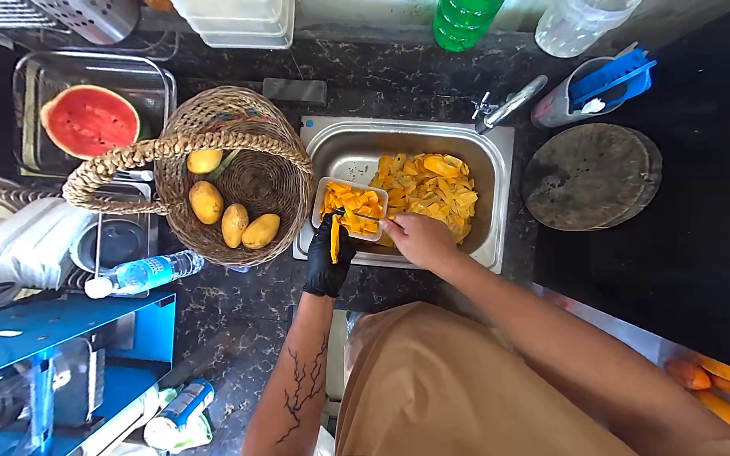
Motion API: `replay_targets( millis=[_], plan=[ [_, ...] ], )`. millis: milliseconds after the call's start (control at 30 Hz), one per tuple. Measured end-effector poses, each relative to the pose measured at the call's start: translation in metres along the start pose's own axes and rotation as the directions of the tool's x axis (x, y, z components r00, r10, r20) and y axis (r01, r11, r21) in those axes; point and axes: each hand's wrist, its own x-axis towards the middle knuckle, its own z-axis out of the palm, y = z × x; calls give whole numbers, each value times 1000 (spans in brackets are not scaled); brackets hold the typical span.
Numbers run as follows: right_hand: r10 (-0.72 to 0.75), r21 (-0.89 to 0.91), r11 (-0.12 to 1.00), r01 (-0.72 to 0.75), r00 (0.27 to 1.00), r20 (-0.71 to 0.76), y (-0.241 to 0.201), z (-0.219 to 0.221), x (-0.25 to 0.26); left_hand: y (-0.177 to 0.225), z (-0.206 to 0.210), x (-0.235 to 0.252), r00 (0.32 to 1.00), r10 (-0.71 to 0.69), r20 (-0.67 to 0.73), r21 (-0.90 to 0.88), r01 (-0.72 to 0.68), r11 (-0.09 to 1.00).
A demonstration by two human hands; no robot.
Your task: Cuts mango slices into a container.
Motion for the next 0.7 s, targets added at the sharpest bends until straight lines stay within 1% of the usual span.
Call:
replay_targets(
  millis=[67, 133, 167, 200, 233, 267, 333, 367, 433, 500, 533, 600, 633, 700],
  plan=[
    [105, 6, 994, -105, 991, 80, -3, -8, -1, 3, -4, 2, 998, -50, 49, 13, 49, 999],
    [123, 42, 991, -129, 986, 116, -5, -14, -4, 10, -5, 0, 988, -134, 80, 54, 130, 990],
    [100, 68, 992, -108, 988, 121, -5, -15, -7, 12, -7, -4, 982, -158, 99, 70, 151, 986],
    [51, 106, 992, -64, 991, 125, -5, -14, -10, 13, -13, -8, 973, -167, 157, 91, 154, 984],
    [-16, 138, 990, -2, 992, 124, -4, -11, -12, 14, -19, -10, 961, -173, 216, 119, 150, 981],
    [-84, 146, 987, 64, 987, 135, -3, -8, -13, 15, -20, -12, 955, -181, 233, 178, 141, 974],
    [-192, 90, 979, 181, 971, 144, -4, 3, -13, 16, -13, -17, 962, -186, 199, 305, 120, 945],
    [-225, 54, 974, 221, 969, 100, -4, 10, -12, 17, -7, -19, 969, -189, 161, 348, 124, 929],
    [-284, -30, 959, 282, 957, -54, -3, 25, -11, 19, 3, -20, 979, -185, 82, 358, 144, 922],
    [-334, -142, 940, 311, 921, -200, -4, 37, -9, 20, 10, -21, 988, -157, -13, 348, 151, 925],
    [-347, -190, 933, 306, 906, -244, -4, 40, -9, 21, 11, -20, 989, -147, -17, 368, 143, 919],
    [-339, -230, 931, 283, 905, -258, -4, 42, -7, 22, 10, -18, 993, -116, 7, 463, 100, 881],
    [-319, -207, 939, 273, 918, -235, -4, 40, -6, 22, 11, -18, 993, -114, 20, 494, 89, 865],
    [-230, -73, 972, 224, 968, -103, -4, 32, -2, 22, 16, -22, 992, -129, 5, 465, 112, 878]
  ],
)
